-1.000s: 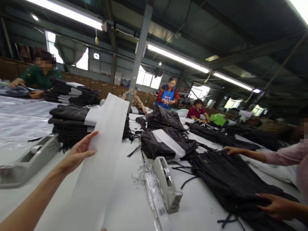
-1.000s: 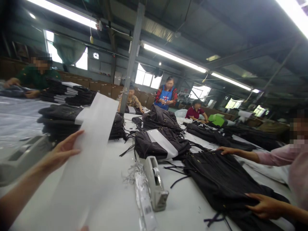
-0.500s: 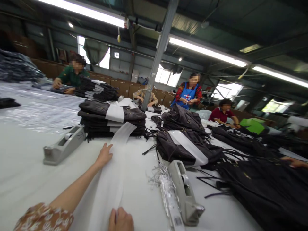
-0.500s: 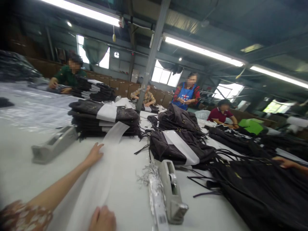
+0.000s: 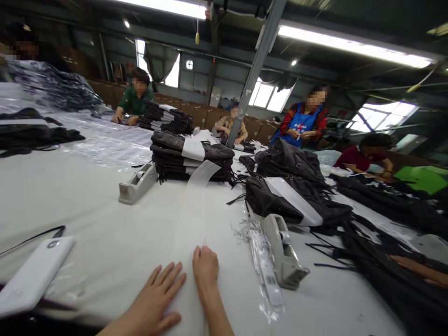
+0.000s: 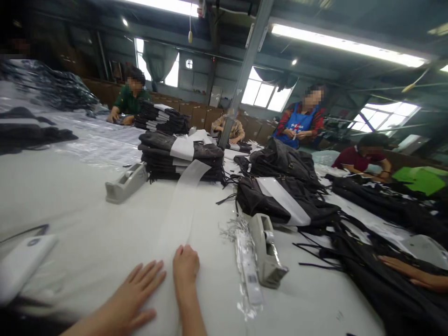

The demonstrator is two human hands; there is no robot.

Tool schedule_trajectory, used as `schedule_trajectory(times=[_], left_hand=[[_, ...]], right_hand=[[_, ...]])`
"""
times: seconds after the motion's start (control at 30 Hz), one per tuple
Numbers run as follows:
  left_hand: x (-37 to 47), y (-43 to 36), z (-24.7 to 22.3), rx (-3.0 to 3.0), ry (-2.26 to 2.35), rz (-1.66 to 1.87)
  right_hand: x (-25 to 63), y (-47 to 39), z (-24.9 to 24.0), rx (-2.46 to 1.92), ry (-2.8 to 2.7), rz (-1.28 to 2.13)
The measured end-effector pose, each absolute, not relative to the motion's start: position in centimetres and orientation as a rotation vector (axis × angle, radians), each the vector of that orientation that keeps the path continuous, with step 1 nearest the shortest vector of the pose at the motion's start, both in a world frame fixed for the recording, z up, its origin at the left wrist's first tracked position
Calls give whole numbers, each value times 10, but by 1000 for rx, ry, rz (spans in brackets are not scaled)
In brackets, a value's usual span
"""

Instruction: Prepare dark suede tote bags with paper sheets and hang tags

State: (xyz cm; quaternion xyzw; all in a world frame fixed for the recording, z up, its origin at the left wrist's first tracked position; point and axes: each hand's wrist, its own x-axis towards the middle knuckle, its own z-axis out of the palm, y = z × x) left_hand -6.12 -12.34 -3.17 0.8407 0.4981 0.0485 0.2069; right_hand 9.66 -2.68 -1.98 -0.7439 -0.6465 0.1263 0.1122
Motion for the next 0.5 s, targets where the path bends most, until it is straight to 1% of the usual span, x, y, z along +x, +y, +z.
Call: schedule_trajectory(times=[0.1,0.3,0.4,0.5], left_hand=[[-53,-133,-50,2426,1513,141],[-57,-134,-86,2600,1594,270],[-55,-132,-93,2612,1625,257],[-53,-133,-90,2639,1657,221]], right_hand=[[96,-26,-19,-2202,-1908,341],[87,-52,-23,-2247,-1818,232],[89,-76,-34,-2149,-1843,117],[100,-111,-44,-2019,-1893,56]])
